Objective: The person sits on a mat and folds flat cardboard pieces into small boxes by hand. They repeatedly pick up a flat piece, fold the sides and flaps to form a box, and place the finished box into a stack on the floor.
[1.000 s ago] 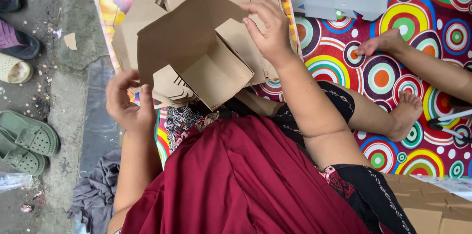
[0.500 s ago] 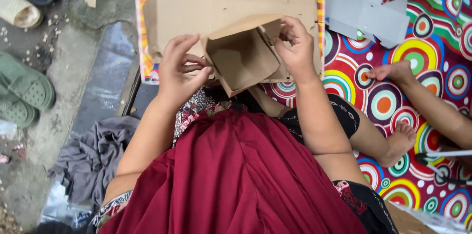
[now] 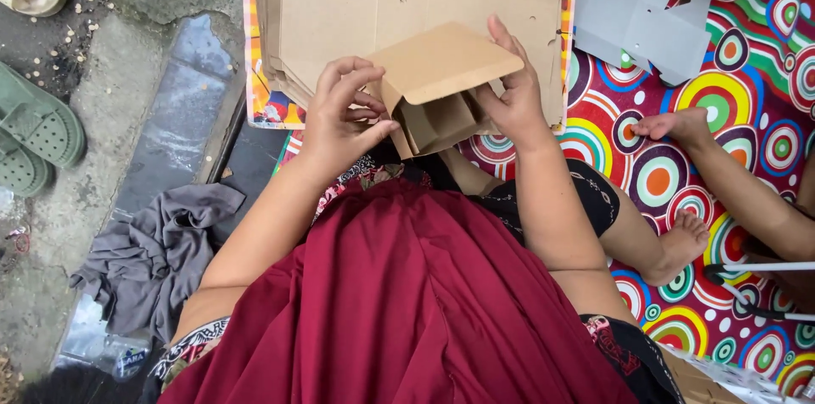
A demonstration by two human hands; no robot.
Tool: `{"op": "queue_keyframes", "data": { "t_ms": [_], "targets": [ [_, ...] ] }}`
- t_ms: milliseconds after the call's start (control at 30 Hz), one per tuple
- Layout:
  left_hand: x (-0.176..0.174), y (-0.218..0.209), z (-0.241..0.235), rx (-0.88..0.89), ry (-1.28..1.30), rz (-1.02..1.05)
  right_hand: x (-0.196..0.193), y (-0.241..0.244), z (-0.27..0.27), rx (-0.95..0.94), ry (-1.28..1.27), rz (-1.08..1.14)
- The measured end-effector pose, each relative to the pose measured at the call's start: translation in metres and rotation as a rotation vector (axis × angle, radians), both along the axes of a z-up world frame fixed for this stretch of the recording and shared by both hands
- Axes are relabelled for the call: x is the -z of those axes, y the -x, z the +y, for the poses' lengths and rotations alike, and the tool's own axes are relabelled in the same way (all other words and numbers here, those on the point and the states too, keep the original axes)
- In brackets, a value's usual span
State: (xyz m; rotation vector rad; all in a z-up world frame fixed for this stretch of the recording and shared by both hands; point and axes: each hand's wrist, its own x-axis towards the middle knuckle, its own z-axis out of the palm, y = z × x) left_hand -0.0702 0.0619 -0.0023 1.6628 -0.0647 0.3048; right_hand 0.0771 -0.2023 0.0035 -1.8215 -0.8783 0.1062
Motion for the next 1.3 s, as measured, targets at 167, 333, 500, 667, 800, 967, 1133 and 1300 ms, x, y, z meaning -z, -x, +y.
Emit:
{"op": "queue_keyframes", "data": {
  "t_ms": [167,333,500,667,800,967,1133,1300],
  "targets": [
    [0.022,0.002,-0.01,-0.092,-0.143,-0.115,-0.001,-0.004,0.001,0.001,-0.031,-0.095],
    [0.022,0.007,-0.015,-0.098,-0.238,-0.2,0.005,0.001,-0.004,0.054,0.005,-0.038],
    [0.024,0.011,-0.012,-0.076,-0.355,-0.26,0.01,0.005,-0.012,0.021,0.028,-0.059],
    [0.013,0.019,-0.024,-0.197,-0.407,-0.318,0.021,-0.002,-0.026,-0.201,-0.005,0.005],
    [0.012,0.019,-0.037,-0.233,-0.42,-0.329,0.025,0.004,-0.029,-0.17,0.013,0.004],
    [0.02,0.022,-0.037,-0.237,-0.45,-0.347,0.035,0.004,-0.034,-0.193,-0.001,-0.008],
    [0.029,0.025,-0.04,-0.233,-0.458,-0.36,0.038,0.009,-0.035,-0.196,0.006,-0.031],
    [0.038,0.028,-0.04,-0.213,-0.477,-0.363,0.03,0.014,-0.035,-0.198,0.003,-0.017]
  ]
}}
